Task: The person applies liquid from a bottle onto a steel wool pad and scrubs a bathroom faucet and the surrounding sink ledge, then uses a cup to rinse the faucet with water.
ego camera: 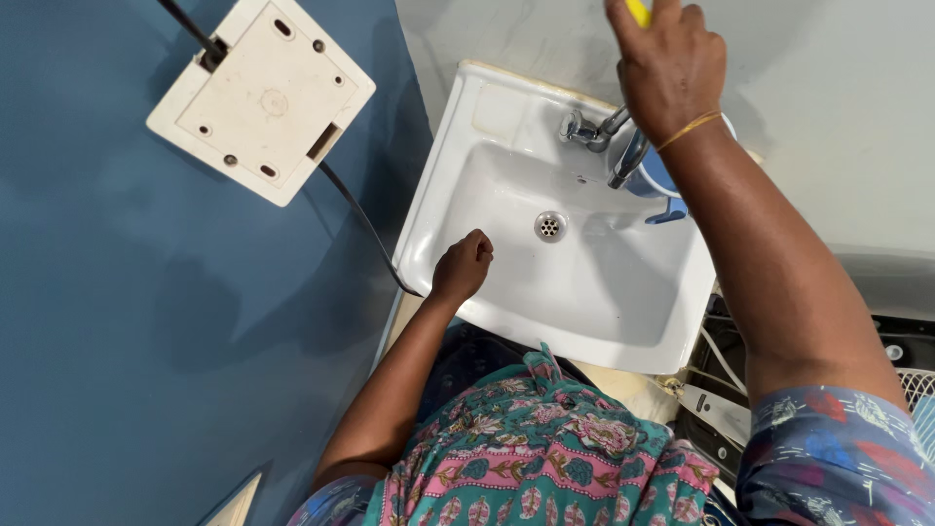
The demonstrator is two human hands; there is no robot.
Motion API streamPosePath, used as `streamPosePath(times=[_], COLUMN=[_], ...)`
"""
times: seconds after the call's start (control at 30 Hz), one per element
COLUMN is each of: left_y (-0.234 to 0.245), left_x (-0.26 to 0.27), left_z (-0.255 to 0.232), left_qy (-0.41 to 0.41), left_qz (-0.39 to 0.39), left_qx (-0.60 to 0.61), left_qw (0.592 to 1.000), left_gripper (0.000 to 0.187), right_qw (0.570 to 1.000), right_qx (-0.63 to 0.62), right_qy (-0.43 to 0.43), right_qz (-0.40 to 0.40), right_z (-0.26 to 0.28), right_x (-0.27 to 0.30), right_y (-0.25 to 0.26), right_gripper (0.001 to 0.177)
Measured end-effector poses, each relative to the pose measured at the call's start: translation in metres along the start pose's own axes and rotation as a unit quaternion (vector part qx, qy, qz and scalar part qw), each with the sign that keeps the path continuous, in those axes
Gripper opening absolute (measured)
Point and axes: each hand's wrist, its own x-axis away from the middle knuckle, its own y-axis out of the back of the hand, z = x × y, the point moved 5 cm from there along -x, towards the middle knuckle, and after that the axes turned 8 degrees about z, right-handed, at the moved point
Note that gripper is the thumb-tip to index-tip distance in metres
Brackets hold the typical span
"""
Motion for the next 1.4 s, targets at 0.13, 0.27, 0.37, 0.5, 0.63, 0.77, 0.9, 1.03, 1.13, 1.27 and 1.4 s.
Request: streamPosePath(times=[0.13,0.27,0.37,0.5,0.63,0.77,0.9,1.03,1.13,1.27,1.4], left_y=[-0.003,-0.009,-0.004,-0.009,-0.024,-0.035,-0.035,-0.025,-0.020,-0.024,-0.035], left_x=[-0.001,-0.003,0.004,0.003,-0.016,-0.031,-0.037,-0.042,-0.045,-0.046,-0.053], left_z=[-0.005,-0.038,-0.084,-0.121,-0.111,-0.096,-0.096,-0.105,-0.104,-0.099,-0.088], left_qy=[0.004,-0.063,-0.237,-0.295,-0.222,-0.168,-0.127,-0.179,-0.198,-0.168,-0.145], left_qz=[0.014,0.002,-0.005,0.128,0.161,0.149,0.139,0.037,0.030,0.047,0.057], left_qx=[0.030,0.098,0.172,0.180,0.216,0.190,0.224,0.180,0.189,0.200,0.260], left_qw=[0.999,0.993,0.956,0.930,0.937,0.956,0.956,0.967,0.961,0.964,0.953], left_gripper=[0.008,0.021,0.049,0.094,0.098,0.108,0.100,0.086,0.075,0.065,0.062], right_qw=[0.992,0.938,0.825,0.791,0.750,0.743,0.731,0.816,0.823,0.829,0.861], right_qx=[-0.096,-0.324,-0.535,-0.565,-0.633,-0.641,-0.648,-0.563,-0.449,-0.357,-0.340], right_qy=[-0.081,-0.098,-0.179,-0.207,-0.173,-0.146,-0.145,-0.130,-0.345,-0.419,-0.337], right_qz=[0.026,-0.071,0.002,0.108,0.085,0.125,0.158,-0.001,-0.035,0.093,0.173], right_z=[-0.017,-0.015,0.013,0.069,0.089,0.106,0.099,0.058,-0.056,-0.144,-0.119], right_x=[0.014,0.057,0.089,0.117,0.124,0.129,0.127,0.151,0.207,0.265,0.307], right_y=[0.010,0.036,0.021,0.012,0.007,-0.003,0.004,0.028,0.002,-0.108,-0.233], right_gripper=[0.061,0.069,0.070,0.074,0.070,0.068,0.071,0.043,0.020,0.021,0.033])
